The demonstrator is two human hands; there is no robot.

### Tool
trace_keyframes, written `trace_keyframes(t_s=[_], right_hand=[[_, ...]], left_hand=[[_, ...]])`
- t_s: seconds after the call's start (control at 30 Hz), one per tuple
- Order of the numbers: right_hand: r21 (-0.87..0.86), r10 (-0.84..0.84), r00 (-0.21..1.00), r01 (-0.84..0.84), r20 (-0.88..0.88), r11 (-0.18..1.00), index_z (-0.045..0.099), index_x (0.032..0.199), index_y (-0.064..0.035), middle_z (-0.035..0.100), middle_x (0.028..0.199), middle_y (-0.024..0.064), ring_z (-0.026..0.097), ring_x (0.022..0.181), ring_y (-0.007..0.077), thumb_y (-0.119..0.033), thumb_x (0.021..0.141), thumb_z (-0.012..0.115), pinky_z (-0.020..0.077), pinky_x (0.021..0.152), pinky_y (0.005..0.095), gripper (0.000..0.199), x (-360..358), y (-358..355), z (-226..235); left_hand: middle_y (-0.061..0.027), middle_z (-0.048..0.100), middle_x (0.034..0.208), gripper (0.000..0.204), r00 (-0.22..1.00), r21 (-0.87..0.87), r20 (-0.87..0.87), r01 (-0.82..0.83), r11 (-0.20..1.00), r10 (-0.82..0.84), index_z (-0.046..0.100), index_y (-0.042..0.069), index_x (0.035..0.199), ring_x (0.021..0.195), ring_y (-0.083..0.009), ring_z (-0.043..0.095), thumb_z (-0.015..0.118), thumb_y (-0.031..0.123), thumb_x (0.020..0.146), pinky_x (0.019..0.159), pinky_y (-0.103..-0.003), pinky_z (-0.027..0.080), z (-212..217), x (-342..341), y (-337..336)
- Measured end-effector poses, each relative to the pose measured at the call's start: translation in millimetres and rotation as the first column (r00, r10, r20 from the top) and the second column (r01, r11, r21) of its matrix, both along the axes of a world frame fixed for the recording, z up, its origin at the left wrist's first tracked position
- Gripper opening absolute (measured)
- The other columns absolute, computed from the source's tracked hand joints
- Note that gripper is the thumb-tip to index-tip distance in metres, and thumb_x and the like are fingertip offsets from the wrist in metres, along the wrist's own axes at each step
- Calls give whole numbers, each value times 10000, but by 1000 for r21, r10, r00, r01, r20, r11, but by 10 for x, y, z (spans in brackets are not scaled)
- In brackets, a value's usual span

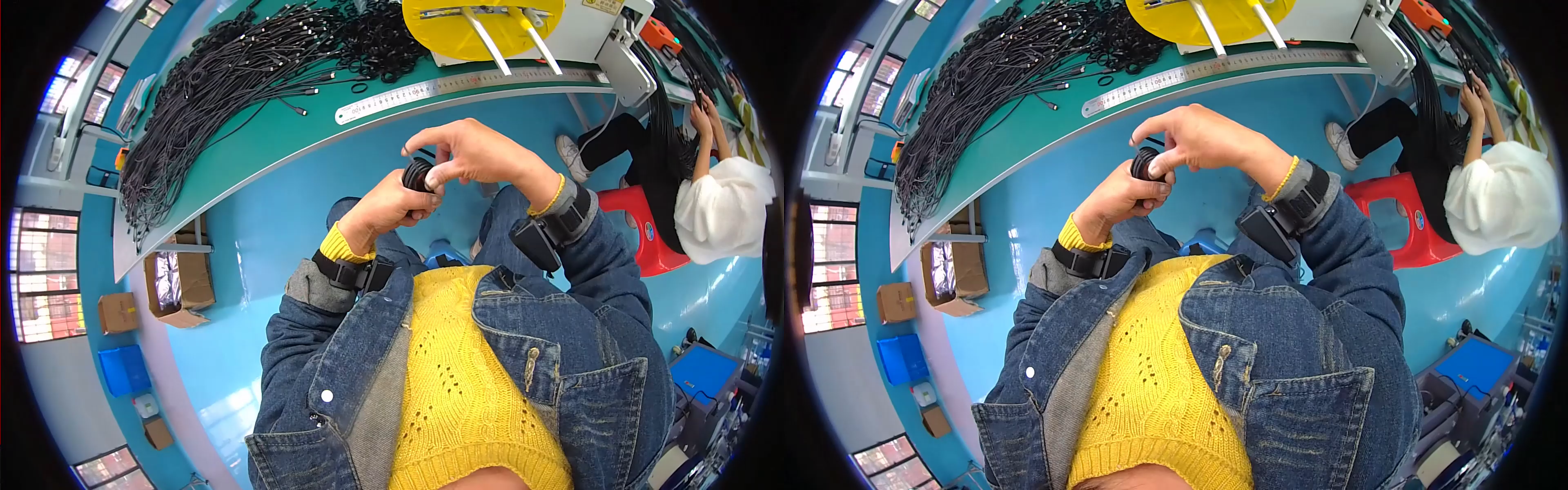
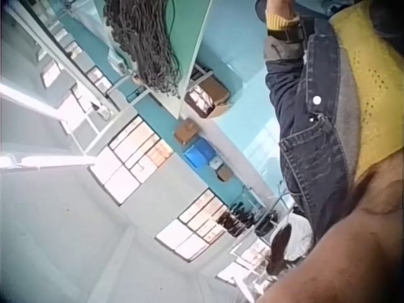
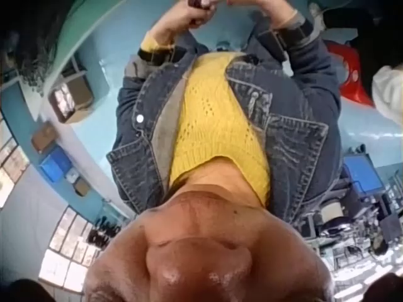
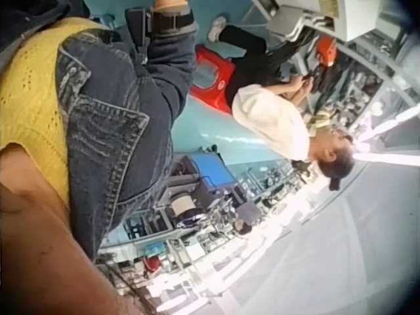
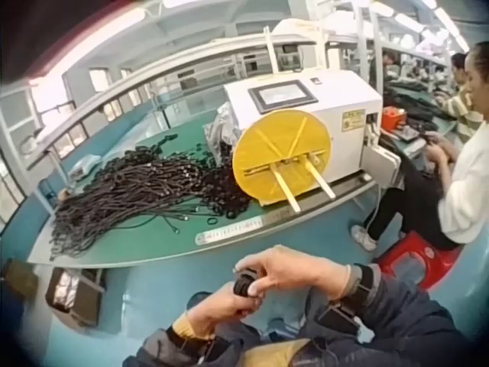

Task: The person picks up a cable, winds it around the rotating rods of a machine, and removes the coiled cable. They then pick up a small black ring and slide it onto the coiled cable.

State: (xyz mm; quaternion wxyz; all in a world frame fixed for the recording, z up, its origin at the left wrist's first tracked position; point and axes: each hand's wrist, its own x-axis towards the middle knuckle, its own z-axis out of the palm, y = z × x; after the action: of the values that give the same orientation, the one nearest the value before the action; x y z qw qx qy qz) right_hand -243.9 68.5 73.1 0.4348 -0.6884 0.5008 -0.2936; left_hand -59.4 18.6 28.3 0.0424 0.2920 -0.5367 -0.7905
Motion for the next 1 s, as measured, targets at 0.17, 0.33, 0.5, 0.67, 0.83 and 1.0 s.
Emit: trace_keyframes(t_s=[0.17, 0.33, 0.5, 0.67, 0.83, 1.0], right_hand=[[-183, 142, 926, -216, -351, 959, 533, 952, -22, 597, 723, 50, 571, 622, 101, -191, 671, 717, 429, 472, 220, 376, 118, -50, -207], [421, -197, 807, -70, 557, 904, 517, 922, -21, 562, 726, 72, 571, 628, 129, -252, 722, 690, 416, 475, 284, 351, 98, 31, -658], [584, -417, 529, -194, 739, 788, 517, 870, -27, 547, 675, 67, 552, 576, 126, -281, 787, 627, 421, 488, 292, 289, 110, 143, -983], [-221, -217, 976, 208, -18, 953, 501, 812, -35, 566, 641, 104, 528, 471, 247, -267, 821, 566, 416, 449, 345, 241, 383, 24, -462], [-388, -300, 872, 141, -386, 911, 489, 781, -19, 545, 595, 212, 537, 579, 421, -326, 801, 581, 431, 521, 455, 321, 601, 62, -592], [-232, -249, 909, 176, -334, 957, 528, 806, -14, 564, 574, 152, 568, 520, 310, -295, 803, 587, 440, 504, 391, 286, 567, 1, -871]], left_hand=[[5, 495, 655, 201, 986, -248, 158, 85, 965, -47, 539, 38, 869, 515, -53, 446, 627, 19, 689, 404, -186, 310, -109, -9, 49], [24, 493, 659, 231, 932, -84, -227, -307, 948, 281, 533, 37, 868, 503, -47, 427, 637, -6, 666, 405, -193, 304, 80, 2, 202], [11, 502, 672, 310, 930, 42, -248, -270, 962, 272, 531, 46, 914, 519, -57, 445, 681, 12, 646, 401, -215, 310, -20, 184, 133], [7, 559, 653, 189, 971, -497, -161, -233, 836, 175, 569, -5, 749, 574, -107, 517, 707, 90, 662, 509, -285, 420, -297, 38, 207], [-5, 572, 639, 220, 962, -677, -174, -271, 684, 209, 550, -15, 739, 605, -158, 544, 701, 140, 699, 554, -329, 449, -620, 24, 248], [-11, 517, 590, 178, 987, -216, 120, -80, 973, 108, 566, 21, 739, 527, -121, 511, 680, 158, 740, 449, -268, 415, -631, 166, 188]])
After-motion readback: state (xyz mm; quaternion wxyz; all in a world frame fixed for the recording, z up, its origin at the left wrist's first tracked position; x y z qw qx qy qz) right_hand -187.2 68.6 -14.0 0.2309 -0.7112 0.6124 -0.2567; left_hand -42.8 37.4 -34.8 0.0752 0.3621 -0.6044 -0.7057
